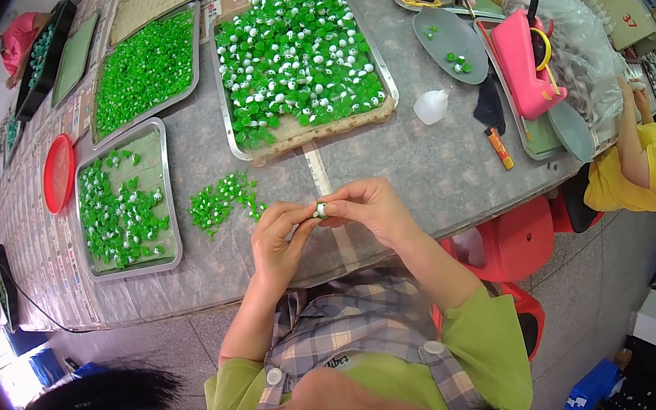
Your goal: The person applies glue from a squeeze bottle onto small plastic pieces and attaches them to components by hand.
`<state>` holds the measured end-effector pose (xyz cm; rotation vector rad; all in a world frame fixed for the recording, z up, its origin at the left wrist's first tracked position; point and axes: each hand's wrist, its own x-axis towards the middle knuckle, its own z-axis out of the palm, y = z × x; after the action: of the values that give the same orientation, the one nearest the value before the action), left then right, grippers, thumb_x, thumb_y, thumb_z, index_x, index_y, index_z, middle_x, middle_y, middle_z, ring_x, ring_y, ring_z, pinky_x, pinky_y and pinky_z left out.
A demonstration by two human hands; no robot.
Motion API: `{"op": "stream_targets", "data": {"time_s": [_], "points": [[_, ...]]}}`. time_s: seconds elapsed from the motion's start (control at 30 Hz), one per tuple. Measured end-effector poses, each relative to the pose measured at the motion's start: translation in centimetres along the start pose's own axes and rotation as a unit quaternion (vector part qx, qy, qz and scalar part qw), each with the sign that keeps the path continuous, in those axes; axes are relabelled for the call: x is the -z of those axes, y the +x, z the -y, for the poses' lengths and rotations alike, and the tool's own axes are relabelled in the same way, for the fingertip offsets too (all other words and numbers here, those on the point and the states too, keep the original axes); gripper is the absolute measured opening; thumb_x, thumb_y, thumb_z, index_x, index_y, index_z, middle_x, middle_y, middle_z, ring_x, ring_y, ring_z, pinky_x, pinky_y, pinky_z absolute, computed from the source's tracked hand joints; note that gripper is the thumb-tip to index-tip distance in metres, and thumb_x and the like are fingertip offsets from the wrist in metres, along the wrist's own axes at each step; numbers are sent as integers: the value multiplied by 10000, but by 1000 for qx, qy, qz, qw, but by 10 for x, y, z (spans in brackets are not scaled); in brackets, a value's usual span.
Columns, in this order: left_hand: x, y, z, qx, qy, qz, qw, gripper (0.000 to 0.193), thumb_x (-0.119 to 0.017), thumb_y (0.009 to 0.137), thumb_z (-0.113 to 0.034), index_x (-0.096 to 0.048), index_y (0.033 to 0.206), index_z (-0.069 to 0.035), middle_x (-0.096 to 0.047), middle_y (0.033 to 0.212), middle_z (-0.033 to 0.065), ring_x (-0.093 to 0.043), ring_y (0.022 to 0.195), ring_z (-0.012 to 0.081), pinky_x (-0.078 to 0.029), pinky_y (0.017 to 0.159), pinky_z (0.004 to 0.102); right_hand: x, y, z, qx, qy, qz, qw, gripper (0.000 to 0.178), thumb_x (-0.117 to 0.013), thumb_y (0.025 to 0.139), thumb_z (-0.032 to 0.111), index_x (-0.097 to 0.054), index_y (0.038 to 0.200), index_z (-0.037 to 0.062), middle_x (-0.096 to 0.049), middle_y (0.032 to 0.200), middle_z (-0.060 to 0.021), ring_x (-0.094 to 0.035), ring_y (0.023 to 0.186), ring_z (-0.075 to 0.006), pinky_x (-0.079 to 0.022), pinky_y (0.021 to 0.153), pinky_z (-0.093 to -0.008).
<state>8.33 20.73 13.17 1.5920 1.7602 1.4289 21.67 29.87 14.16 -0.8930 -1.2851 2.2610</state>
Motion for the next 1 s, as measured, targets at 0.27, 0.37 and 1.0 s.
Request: {"op": "stream_targets", "data": {"time_s": [0.27,0.37,1.0], "points": [[-3,2,0,-31,28,-18,999,206,-591,618,-30,-572,821,-61,-545,691,75,-515,621,225,-401,546,298,2,2,-4,-1,11,-7,1000,147,-545,724,74,-564,818,-37,-576,734,-95,-561,644,-134,-468,596,-226],[-4,3,1,-45,37,-19,998,178,-605,603,10,-581,777,-25,-535,693,71,-516,627,186,-405,535,256,1,0,-3,-2,-4,-14,1000,145,-547,722,77,-566,813,-34,-577,729,-94,-561,640,-132,-467,591,-223],[-2,0,-9,-57,51,-49,996,156,-593,602,17,-560,752,-9,-517,684,97,-499,615,222,-401,536,286,-1,3,-13,20,44,6,999,154,-557,728,139,-576,779,-5,-581,715,-75,-561,616,-113,-464,578,-212]]}}
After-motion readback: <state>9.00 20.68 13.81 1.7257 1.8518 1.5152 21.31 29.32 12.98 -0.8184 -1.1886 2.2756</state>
